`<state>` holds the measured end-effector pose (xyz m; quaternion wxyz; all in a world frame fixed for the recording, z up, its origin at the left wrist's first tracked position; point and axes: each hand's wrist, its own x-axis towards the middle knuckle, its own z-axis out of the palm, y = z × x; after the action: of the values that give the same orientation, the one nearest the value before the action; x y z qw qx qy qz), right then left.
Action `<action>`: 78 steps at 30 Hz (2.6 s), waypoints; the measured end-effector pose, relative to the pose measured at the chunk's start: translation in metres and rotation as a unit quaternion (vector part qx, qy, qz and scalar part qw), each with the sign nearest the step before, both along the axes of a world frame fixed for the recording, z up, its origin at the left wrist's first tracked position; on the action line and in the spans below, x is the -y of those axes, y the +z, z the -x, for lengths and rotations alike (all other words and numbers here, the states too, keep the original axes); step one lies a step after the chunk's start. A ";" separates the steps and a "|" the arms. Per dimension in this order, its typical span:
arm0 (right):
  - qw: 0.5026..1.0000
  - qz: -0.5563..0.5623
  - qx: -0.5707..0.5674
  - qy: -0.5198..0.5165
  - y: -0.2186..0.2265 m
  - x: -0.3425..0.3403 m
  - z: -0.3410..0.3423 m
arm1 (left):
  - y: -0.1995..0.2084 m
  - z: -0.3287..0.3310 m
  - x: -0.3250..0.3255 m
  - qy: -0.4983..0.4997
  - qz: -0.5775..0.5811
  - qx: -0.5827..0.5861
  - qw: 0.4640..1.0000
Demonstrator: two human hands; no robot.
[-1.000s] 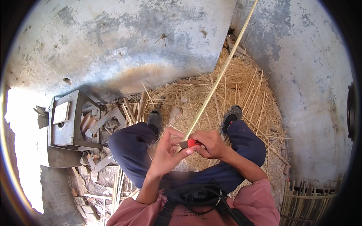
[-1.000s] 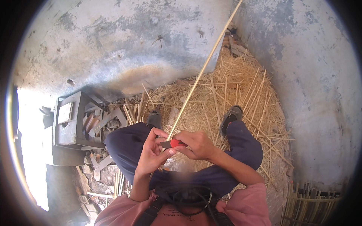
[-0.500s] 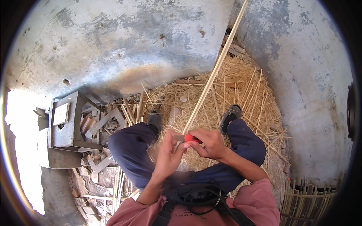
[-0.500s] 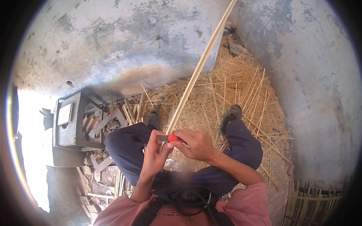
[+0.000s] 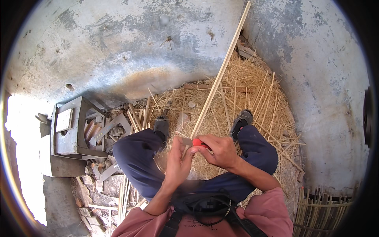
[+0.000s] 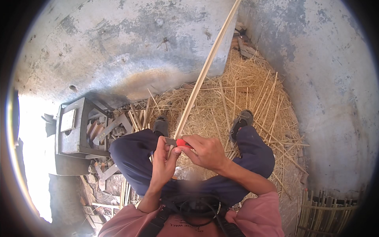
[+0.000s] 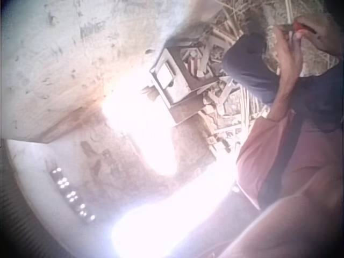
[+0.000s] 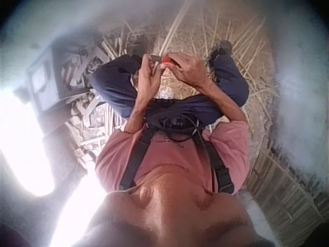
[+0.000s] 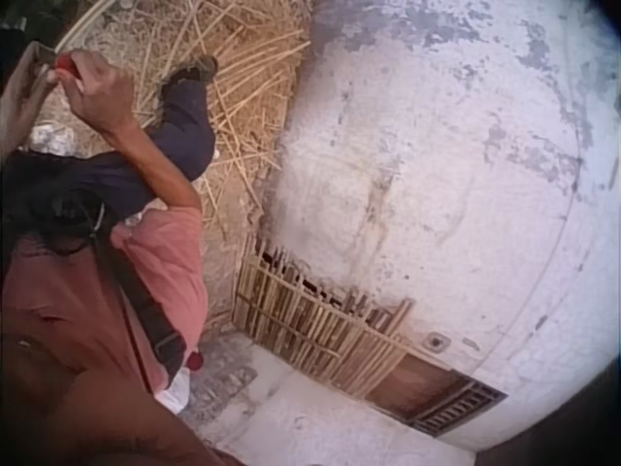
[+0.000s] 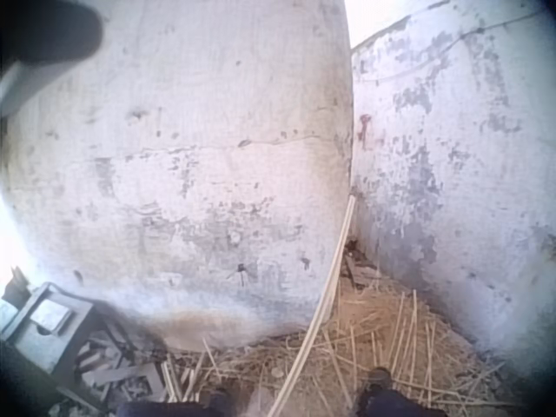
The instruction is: The person uses a utility knife to shave thin strips of wood from a long piece of bamboo, repeatedly running the blade down the edge of the wood while holding it by hand.
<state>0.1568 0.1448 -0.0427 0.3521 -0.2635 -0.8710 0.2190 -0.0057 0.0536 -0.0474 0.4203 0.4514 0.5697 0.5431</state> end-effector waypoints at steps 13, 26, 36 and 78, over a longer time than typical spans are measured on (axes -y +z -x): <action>1.000 -0.006 0.010 -0.028 0.001 -0.001 -0.002 | 0.012 -0.005 -0.004 0.021 0.019 -0.009 1.000; 0.999 0.018 0.008 0.047 -0.007 -0.012 -0.007 | 0.005 0.006 -0.002 -0.044 -0.002 -0.039 0.998; 0.998 0.039 0.021 0.037 0.002 -0.010 -0.007 | 0.009 -0.003 0.000 0.003 -0.004 -0.167 0.986; 0.992 0.082 0.037 0.089 0.008 -0.019 -0.013 | 0.013 0.005 -0.003 -0.021 0.013 0.029 0.999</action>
<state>0.1701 0.1640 -0.0352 0.2763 -0.2202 -0.8826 0.3102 -0.0104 0.0571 -0.0347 0.4539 0.4421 0.5548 0.5392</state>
